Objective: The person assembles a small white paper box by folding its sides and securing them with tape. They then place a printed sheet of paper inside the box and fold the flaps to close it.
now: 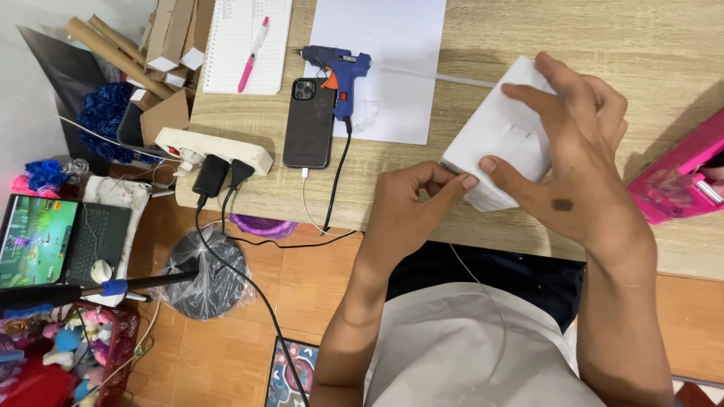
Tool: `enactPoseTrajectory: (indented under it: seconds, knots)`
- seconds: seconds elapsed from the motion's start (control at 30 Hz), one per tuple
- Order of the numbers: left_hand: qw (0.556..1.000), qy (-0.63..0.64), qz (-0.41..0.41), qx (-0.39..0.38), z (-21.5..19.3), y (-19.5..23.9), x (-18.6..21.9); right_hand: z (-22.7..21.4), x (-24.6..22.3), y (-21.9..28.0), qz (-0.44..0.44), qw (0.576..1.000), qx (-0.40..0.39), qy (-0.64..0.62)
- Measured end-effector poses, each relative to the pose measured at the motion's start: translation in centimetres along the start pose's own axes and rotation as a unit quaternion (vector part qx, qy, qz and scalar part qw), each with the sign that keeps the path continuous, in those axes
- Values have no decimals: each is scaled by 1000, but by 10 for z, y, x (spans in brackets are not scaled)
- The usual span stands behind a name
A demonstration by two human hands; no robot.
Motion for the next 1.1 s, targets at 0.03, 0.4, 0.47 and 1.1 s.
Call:
enactPoseTrajectory:
  seconds: [0.03, 0.4, 0.47, 1.1]
  knots:
    - [1000, 0, 0, 1, -1, 0, 1, 0, 1, 0, -1, 1000, 0, 0]
    - [1000, 2, 0, 31, -17, -20, 3, -1, -1, -3, -1, 999, -17, 28]
    - [997, -51, 48, 22, -14, -16, -1, 1, 0, -3, 1, 999, -17, 29]
    - [983, -115, 135, -41, -9, -13, -12, -1, 14, 2, 7, 998, 63, 23]
Point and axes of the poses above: each hand's wrist, its own y-axis away from the middle knuckle, its own z-axis out of the palm, x = y × z, the point moved 7 cm from there along -y, towards the middle knuckle, and after that the axes turned 1 degree about z, right-handed, at the moved point
